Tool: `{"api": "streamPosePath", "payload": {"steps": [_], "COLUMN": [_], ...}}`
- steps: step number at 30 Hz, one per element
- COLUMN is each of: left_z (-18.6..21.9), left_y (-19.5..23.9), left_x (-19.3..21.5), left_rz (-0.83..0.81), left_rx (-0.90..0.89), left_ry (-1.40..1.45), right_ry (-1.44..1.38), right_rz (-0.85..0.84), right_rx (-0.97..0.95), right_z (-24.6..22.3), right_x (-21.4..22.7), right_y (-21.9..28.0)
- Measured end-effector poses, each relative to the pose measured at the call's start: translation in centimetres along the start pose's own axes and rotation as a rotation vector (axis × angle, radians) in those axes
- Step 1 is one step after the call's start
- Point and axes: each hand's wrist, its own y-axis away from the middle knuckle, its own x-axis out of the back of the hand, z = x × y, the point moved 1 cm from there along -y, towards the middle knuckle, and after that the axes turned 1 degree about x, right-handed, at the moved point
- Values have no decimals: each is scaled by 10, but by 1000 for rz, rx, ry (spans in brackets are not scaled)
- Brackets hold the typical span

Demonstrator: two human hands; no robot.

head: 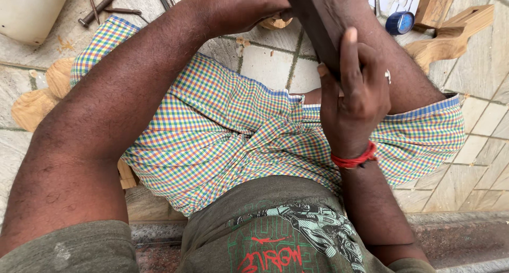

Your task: The person carves a small wooden piece using a chisel and a wooden mallet. They hold the wood between their feet and repeatedly strike the chisel to shape the object.

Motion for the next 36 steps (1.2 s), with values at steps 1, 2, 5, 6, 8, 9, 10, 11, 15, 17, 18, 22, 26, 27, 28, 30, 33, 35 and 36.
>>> {"api": "streamPosePath", "payload": {"steps": [1, 2, 5, 6, 8, 9, 10, 11, 15, 17, 18, 22, 26, 27, 28, 30, 33, 35, 36], "left_z": [1, 2, 5, 6, 8, 8, 11, 15, 27, 31, 32, 32, 51, 58, 63, 69, 70, 67, 66], "left_y": [0, 1, 0, 0, -1, -2, -4, -5, -4, 3, 6, 13, 22, 24, 25, 24, 25, 24, 24], "left_x": [0, 0, 7, 10, 12, 15, 18, 23, 25, 27, 26, 11, -9, -16, -21, -28, -31, -31, -32], "left_rz": [-24, -48, -19, 6, -63, -98, -58, -25, -354, -105, 17, 220, 413, 426, 452, 509, 437, 377, 347], "left_rx": [16, 32, 58, 66, 327, 458, 319, 181, 390, 415, 423, 850, 874, 907, 877, 810, 735, 746, 750], "left_ry": [-7, -13, 31, 58, 333, 465, 378, 287, 40, 162, 222, 214, 96, 94, 110, 143, 25, -49, -85], "right_ry": [3, 42, 53, 37, 2, -5, -12, -12, -284, -423, -494, -783, -863, -842, -821, -789, -766, -682, -634], "right_rz": [14, 19, -4, -22, 7, 3, -1, -23, 14, 35, 40, 84, 110, 104, 98, 91, 103, 113, 116], "right_rx": [13, 39, 20, -3, 13, 10, 8, -10, -84, -151, -194, -330, -337, -327, -317, -288, -243, -169, -135], "right_z": [1, 2, 3, 3, 4, 6, 7, 10, 27, 39, 44, 62, 69, 70, 71, 74, 75, 78, 78], "right_x": [0, -2, -4, -5, -5, -6, -5, -5, 0, 4, 5, 5, 1, 2, 3, 8, 15, 22, 24], "right_y": [1, 1, 2, 3, 9, 10, 12, 13, 16, 20, 24, 35, 42, 43, 44, 42, 39, 35, 33]}}
